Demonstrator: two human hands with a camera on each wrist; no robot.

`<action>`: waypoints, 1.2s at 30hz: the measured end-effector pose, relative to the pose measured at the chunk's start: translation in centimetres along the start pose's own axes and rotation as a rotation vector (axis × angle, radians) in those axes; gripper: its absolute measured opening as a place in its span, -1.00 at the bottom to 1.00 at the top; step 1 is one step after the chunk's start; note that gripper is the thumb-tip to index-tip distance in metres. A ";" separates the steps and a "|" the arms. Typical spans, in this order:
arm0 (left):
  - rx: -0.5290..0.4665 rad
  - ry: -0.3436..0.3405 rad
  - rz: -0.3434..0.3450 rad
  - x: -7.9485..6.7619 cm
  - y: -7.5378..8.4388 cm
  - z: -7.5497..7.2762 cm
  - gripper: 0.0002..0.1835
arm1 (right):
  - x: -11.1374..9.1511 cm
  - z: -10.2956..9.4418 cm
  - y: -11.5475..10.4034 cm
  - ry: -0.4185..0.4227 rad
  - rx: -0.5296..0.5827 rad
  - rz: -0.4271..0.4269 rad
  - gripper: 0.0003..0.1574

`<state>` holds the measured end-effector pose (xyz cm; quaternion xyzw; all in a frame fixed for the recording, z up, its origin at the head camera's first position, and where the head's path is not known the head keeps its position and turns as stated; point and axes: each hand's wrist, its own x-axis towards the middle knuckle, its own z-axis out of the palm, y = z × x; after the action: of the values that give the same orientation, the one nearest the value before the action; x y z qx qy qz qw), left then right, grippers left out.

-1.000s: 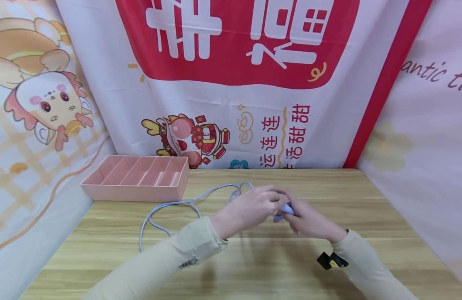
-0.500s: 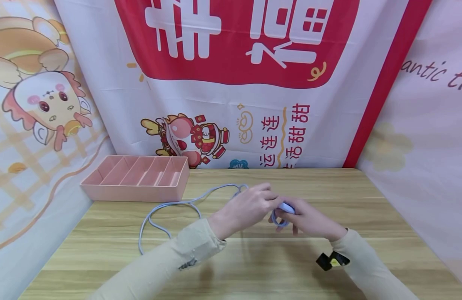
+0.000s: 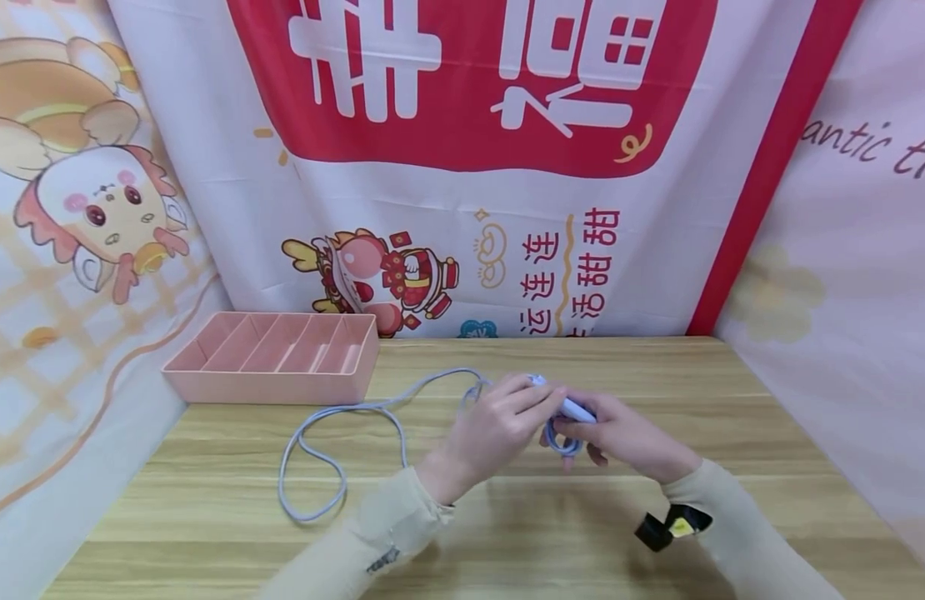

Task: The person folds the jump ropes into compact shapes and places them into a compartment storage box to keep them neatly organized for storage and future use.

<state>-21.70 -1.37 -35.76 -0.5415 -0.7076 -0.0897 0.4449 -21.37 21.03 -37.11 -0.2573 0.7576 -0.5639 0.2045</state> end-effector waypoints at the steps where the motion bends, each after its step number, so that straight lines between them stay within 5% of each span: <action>1: 0.000 0.038 -0.012 -0.1 0.1 0.1 -0.59 | 0.0 0.0 0.0 -0.013 0.031 -0.003 -0.59; 6: -0.039 0.165 -0.062 -0.6 0.5 0.6 -0.57 | 0.0 0.0 0.1 -0.104 0.202 -0.007 -0.60; 13: -0.075 0.178 -0.091 -0.9 0.8 0.4 -0.54 | -0.1 -0.3 0.3 -0.168 0.382 -0.059 -0.53; 26: -0.136 0.191 -0.123 -1.5 0.6 1.0 -0.61 | -0.2 0.1 0.1 -0.210 0.441 -0.030 -0.62; 33: -0.106 0.273 -0.089 -1.8 0.8 1.0 -0.65 | -0.1 0.4 -0.2 -0.138 0.437 0.027 -0.60; 36: -0.142 0.326 -0.150 -1.7 0.9 1.2 -0.68 | 0.0 0.3 -0.2 -0.086 0.455 0.013 -0.61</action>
<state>-21.51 -1.47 -38.06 -0.4957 -0.6565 -0.2589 0.5063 -21.18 20.75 -37.02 -0.2234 0.6033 -0.7074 0.2928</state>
